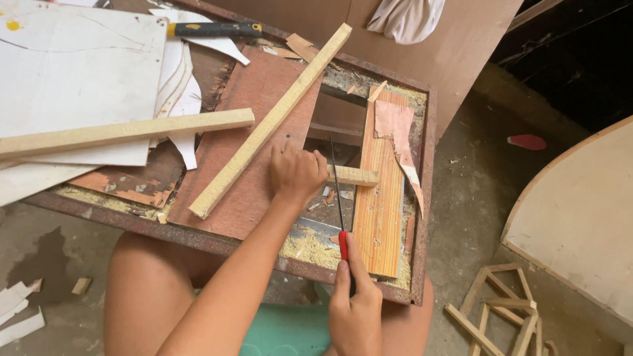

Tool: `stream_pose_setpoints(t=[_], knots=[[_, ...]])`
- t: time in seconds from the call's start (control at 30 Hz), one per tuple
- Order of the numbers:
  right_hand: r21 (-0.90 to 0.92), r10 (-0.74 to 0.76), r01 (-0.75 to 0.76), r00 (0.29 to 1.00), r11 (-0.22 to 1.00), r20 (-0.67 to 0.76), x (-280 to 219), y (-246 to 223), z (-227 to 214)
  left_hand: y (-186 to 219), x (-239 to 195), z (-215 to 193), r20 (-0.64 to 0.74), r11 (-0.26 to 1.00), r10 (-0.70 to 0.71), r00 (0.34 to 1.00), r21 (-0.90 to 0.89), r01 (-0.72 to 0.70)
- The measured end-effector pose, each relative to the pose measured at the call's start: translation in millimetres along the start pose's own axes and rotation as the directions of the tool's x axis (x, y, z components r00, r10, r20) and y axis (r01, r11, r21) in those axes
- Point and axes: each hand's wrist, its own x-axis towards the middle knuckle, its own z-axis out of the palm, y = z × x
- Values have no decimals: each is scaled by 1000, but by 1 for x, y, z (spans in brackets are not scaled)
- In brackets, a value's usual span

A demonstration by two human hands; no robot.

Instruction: Using a hand saw to cut a small rectangular piece of wood on a workbench.

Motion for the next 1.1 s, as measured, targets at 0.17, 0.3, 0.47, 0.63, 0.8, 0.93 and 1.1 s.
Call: stream_pose_setpoints(t=[0.17,0.3,0.47,0.63,0.8,0.93,1.1], knots=[[-15,-113,112,993,994,-33,1,2,5,-2,-2,-9,22,998,53,998,28,-53],[70,-38,35,998,997,42,21,-19,9,-3,-1,-1,11,998,56,998,25,-56],[139,72,-80,995,987,62,15,-24,2,-1,-3,4,15,1000,24,1000,-16,-24],[152,16,-21,999,988,33,31,-21,14,-4,0,7,28,999,30,999,39,-31],[38,-201,201,980,979,-7,64,-37,30,3,-2,11,-225,1000,27,974,-6,-29],[54,-198,199,980,979,-23,63,-37,32,4,-1,17,-295,1000,-5,956,-17,0],[61,-197,200,979,978,-53,57,-41,32,3,-2,17,-282,999,-8,959,-40,-4]])
